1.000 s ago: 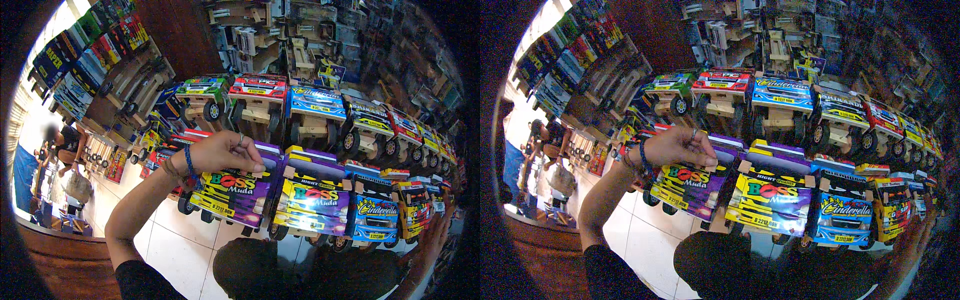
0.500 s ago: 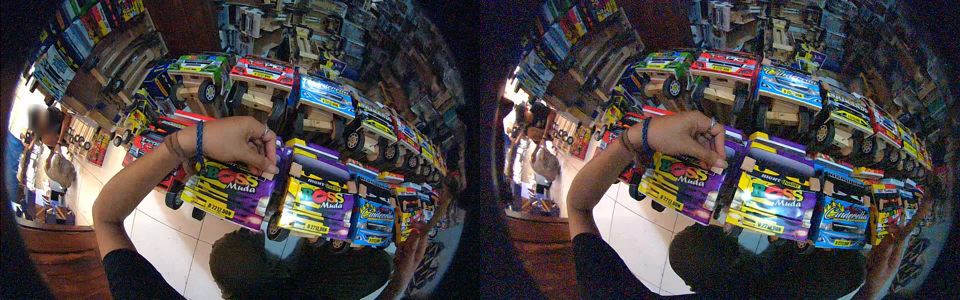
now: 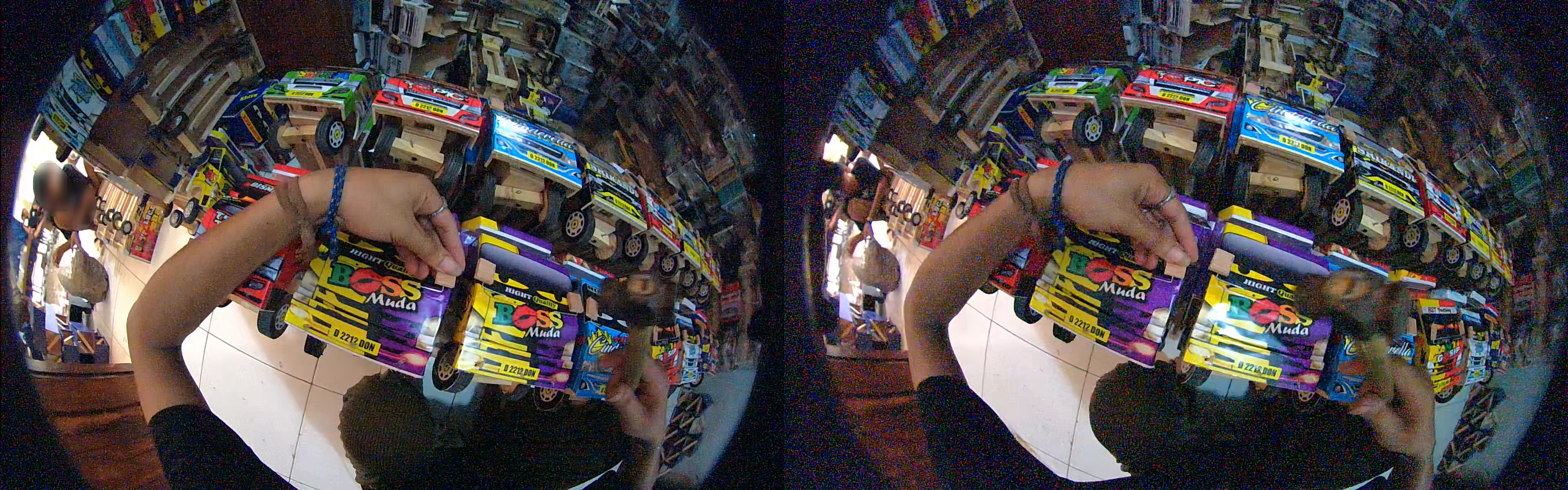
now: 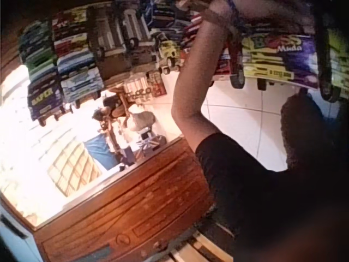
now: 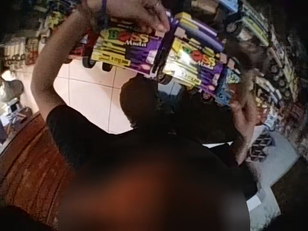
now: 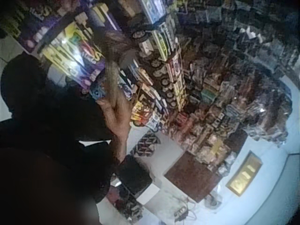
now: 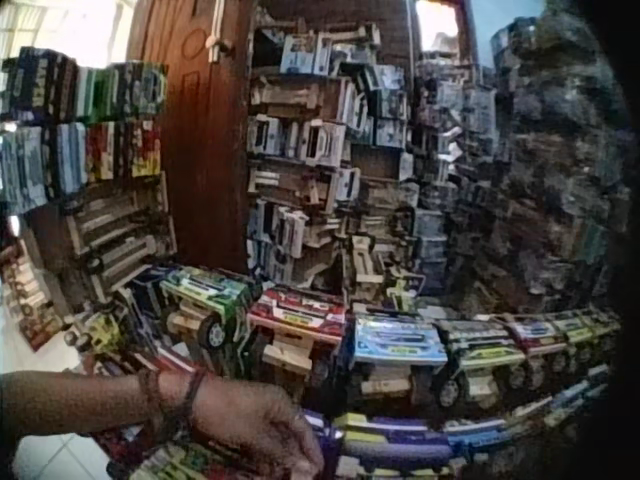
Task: The person assembles wooden toy trucks by inserting small wooden pegs into pre-drilled holes using a hammer. They repeatedly pick up pegs from a box, position them on the truck bodies, and tap them in place. The process is repeated for multiple trucks.
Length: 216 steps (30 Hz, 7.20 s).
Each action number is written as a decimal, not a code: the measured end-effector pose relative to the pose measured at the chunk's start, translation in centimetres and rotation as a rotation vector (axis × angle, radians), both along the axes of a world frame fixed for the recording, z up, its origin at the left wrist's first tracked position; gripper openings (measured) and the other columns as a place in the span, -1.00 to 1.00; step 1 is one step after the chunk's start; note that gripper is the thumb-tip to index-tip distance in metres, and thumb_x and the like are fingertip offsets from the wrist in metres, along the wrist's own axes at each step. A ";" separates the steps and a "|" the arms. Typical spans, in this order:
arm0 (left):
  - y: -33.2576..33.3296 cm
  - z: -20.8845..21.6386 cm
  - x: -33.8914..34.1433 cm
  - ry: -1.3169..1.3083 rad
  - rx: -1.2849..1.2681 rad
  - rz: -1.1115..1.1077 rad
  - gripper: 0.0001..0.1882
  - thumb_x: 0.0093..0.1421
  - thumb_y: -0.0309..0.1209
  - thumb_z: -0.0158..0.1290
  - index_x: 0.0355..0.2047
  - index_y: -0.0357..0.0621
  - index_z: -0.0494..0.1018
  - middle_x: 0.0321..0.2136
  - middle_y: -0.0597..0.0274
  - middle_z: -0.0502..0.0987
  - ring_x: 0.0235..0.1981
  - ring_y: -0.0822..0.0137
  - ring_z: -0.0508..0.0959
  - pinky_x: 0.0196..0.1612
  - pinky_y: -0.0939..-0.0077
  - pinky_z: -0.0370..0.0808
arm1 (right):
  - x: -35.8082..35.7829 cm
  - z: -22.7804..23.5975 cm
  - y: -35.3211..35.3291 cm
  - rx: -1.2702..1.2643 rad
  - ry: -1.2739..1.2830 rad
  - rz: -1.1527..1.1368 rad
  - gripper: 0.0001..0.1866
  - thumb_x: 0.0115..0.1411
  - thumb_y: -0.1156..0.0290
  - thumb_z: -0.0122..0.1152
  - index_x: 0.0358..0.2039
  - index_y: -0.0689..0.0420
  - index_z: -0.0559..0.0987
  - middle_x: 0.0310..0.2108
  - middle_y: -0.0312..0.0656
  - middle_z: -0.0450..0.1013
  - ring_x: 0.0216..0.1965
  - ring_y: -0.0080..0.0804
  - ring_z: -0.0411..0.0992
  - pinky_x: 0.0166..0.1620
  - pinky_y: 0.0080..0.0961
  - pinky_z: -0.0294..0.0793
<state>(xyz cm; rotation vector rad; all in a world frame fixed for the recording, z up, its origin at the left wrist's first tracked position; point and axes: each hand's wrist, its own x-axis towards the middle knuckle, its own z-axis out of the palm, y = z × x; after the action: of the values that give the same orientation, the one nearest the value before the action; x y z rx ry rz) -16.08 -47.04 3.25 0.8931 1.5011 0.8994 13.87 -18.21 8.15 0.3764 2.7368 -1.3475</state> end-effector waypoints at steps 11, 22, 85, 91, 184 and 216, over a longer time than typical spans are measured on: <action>0.3 -0.9 -0.3 0.265 0.168 -0.094 -0.61 0.16 -0.14 0.26 -0.13 -0.16 0.62 -0.34 0.32 0.66 -0.30 0.48 0.58 -0.13 0.56 0.50 | -3.5 1.4 -2.5 0.086 -0.220 0.309 -0.48 0.24 0.27 0.27 0.15 0.21 0.40 -0.22 -0.15 0.59 -0.30 -0.35 0.59 -0.23 -0.49 0.53; 0.0 -2.3 -1.0 0.326 0.214 -0.124 -0.72 0.20 -0.32 0.18 -0.11 -0.17 0.61 -0.22 0.24 0.65 -0.18 0.44 0.58 -0.02 0.51 0.48 | -6.8 1.4 -6.0 0.308 -0.039 0.572 -0.44 0.23 0.59 0.09 0.27 0.26 0.29 0.08 0.12 0.43 -0.01 -0.05 0.50 -0.03 -0.36 0.51; 0.9 -1.7 -0.7 0.434 0.251 -0.134 -0.66 0.18 -0.20 0.24 -0.12 -0.13 0.62 -0.26 0.20 0.66 -0.21 0.37 0.61 -0.09 0.42 0.51 | 0.1 -2.2 1.3 0.761 0.550 -0.241 -0.39 0.27 0.20 0.05 0.24 0.31 0.29 -0.19 -0.12 0.45 -0.31 -0.32 0.47 -0.30 -0.48 0.48; 0.4 -1.1 0.9 0.203 -0.001 0.104 -0.72 0.07 -0.40 0.33 -0.20 -0.21 0.62 -0.29 0.17 0.65 -0.25 0.40 0.62 -0.14 0.46 0.54 | 9.7 0.8 8.6 0.302 0.823 -0.871 -0.52 0.37 0.08 0.04 0.10 0.19 0.44 -0.49 -0.44 0.27 -0.52 -0.73 0.18 -0.50 -0.66 0.20; 20.2 12.4 11.3 0.557 0.335 0.065 -0.66 0.33 -0.30 0.10 0.03 -0.22 0.47 -0.22 0.27 0.59 -0.20 0.50 0.56 -0.12 0.56 0.53 | 19.3 -11.0 33.6 0.149 0.389 -0.571 -0.72 0.15 0.20 0.27 -0.21 0.10 0.60 -0.35 -0.25 0.50 -0.42 -0.36 0.40 -0.37 -0.41 0.33; -10.5 2.8 1.8 0.266 0.122 0.360 -0.76 0.20 -0.35 0.24 -0.19 -0.25 0.60 -0.42 0.30 0.63 -0.41 0.58 0.60 -0.34 0.69 0.56 | 5.7 0.0 3.8 0.628 0.279 -0.588 -0.24 0.12 0.67 0.08 0.37 0.07 0.20 0.14 -0.08 0.37 0.19 -0.26 0.35 0.10 -0.41 0.44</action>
<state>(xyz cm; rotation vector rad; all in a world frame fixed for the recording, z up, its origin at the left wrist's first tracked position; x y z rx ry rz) -14.33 -57.51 6.08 0.8692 1.8926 1.1779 19.53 -14.44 8.14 1.1851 3.4047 -0.5661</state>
